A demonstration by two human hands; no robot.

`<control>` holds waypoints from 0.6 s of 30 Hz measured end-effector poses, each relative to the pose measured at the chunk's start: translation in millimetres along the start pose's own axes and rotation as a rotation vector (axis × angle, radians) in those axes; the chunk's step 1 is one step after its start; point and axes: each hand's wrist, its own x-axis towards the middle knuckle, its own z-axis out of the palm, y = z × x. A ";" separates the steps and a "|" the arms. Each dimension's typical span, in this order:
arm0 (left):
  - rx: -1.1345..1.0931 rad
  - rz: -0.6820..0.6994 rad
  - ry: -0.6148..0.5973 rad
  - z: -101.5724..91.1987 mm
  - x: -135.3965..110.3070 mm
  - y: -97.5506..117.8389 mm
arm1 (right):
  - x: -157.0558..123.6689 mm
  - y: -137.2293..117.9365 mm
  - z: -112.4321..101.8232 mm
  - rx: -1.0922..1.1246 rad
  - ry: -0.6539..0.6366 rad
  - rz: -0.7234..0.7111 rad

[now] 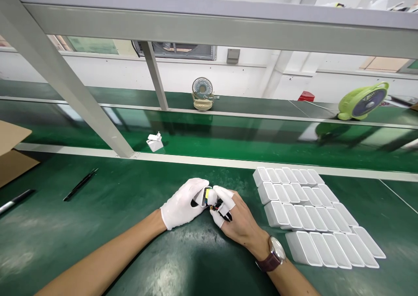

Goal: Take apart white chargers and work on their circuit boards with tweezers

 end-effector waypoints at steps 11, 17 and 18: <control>-0.028 0.001 0.000 0.6 -2.1 -2.7 | -0.7 -2.4 0.4 -0.030 0.027 -0.025; -0.030 0.010 0.001 0.9 -2.2 -3.3 | -1.3 -2.7 -0.1 -0.019 0.011 -0.009; -0.031 0.011 0.000 1.0 -2.4 -3.5 | -1.1 -2.7 -0.2 -0.017 0.011 -0.010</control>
